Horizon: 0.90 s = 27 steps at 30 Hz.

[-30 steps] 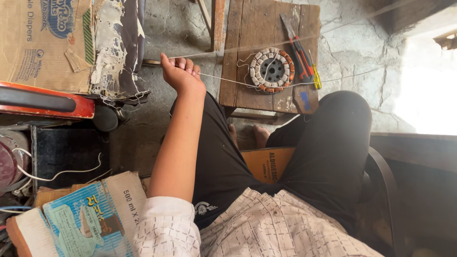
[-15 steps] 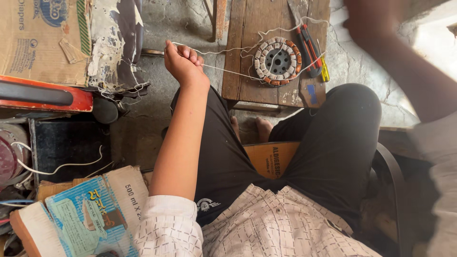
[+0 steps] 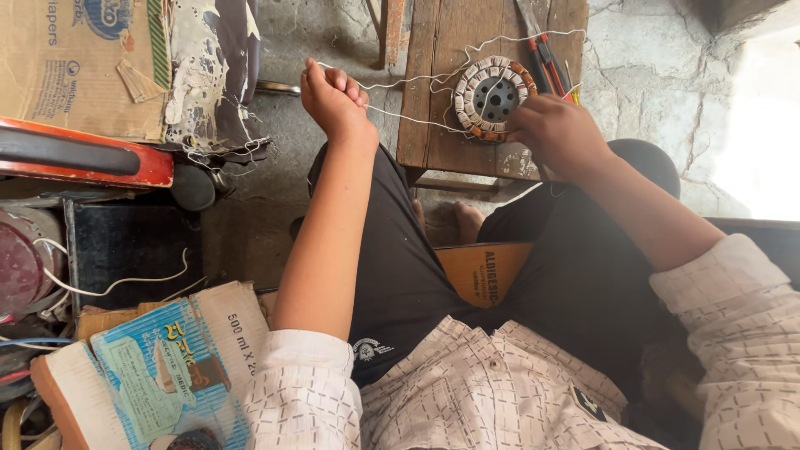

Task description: The person winds a thin white wire around a circular stator core placed on a small wooden stool. They use both hands to guide and wrap the wire, occasionally using a screwdriver to adjust or secure the wire. The task continues with repeated winding motions.

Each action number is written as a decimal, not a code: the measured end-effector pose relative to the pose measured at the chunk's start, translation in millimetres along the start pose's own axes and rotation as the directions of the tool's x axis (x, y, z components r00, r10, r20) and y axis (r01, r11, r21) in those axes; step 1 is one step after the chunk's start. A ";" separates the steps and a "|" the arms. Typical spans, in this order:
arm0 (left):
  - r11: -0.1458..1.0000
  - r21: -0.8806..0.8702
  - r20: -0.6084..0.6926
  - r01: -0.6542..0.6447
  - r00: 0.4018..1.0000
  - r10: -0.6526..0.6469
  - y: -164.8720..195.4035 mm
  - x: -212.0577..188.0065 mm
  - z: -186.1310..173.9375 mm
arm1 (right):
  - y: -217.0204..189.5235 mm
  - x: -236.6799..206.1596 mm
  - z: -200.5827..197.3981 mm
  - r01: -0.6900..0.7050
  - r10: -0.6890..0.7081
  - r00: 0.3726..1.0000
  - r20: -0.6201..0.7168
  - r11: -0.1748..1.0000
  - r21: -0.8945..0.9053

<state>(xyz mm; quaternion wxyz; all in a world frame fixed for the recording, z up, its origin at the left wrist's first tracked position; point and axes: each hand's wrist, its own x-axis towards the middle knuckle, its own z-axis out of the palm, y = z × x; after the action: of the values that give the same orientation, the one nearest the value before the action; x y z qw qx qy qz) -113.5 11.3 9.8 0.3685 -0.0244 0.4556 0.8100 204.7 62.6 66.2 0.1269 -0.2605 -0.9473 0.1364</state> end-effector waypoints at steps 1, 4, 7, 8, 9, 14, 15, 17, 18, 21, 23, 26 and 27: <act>1.000 -0.004 0.004 0.000 1.000 0.000 -0.7 0.0 0.5 | 2.7 -1.8 0.9 -0.038 0.037 0.999 -0.019 0.999 -0.019; 0.999 0.033 0.007 -0.006 1.000 0.006 -4.5 -0.2 2.6 | 9.4 -3.2 0.4 -0.042 0.039 0.999 -0.029 0.995 -0.094; 0.998 0.058 0.037 -0.017 0.999 0.015 -8.5 -3.0 2.7 | 15.3 -5.4 1.4 -0.014 0.014 1.000 -0.010 0.997 -0.072; 0.998 0.055 0.055 -0.027 0.998 0.023 -9.0 -3.3 3.4 | 20.1 -7.4 1.8 -0.004 0.004 1.000 -0.009 0.999 -0.051; 0.998 0.063 0.065 -0.020 0.998 0.016 -9.5 -4.0 3.7 | 26.2 -9.9 3.5 -0.026 0.025 1.000 -0.004 0.997 -0.074; 0.993 0.113 0.033 -0.030 0.999 0.026 -7.2 -5.4 5.0 | 83.4 -13.7 31.4 -0.393 0.390 0.905 -0.171 0.919 0.014; 0.995 0.100 0.044 -0.028 0.999 0.024 -7.1 -5.4 5.4 | 103.2 -16.5 32.0 -0.406 0.399 0.847 -0.352 0.912 0.059; 0.997 0.071 0.068 -0.020 0.998 0.016 -7.5 -5.4 5.8 | 146.9 -24.8 24.5 -0.519 0.563 0.578 -0.590 0.812 0.267; 0.997 0.081 0.066 -0.020 0.998 0.015 -8.6 -5.7 5.9 | 166.9 -35.4 16.2 -0.486 0.723 0.368 -0.584 0.685 0.543; 0.991 0.124 0.038 -0.045 0.998 0.041 -10.7 -4.0 4.4 | 200.9 -63.0 0.6 -0.327 0.915 -0.006 -0.404 0.380 0.865; 0.980 0.189 0.005 -0.058 0.998 0.058 -14.3 -2.9 3.8 | 199.8 -63.2 2.6 -0.454 0.768 0.088 -0.635 0.598 0.660; 0.869 0.478 0.004 -0.128 0.990 0.144 -22.5 -2.2 5.4 | 173.2 -46.7 7.7 -0.455 0.469 0.350 -0.811 0.842 0.290; 0.745 0.631 0.021 -0.217 0.965 0.263 -26.2 -3.4 6.0 | 159.2 -37.2 7.7 -0.390 0.403 0.469 -0.786 0.893 0.225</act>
<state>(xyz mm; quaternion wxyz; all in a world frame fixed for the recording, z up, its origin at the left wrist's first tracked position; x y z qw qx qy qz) -93.1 22.1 -4.3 0.2322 0.1307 0.7111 0.6506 306.3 173.1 1.1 0.5151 -0.5043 -0.6923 0.0333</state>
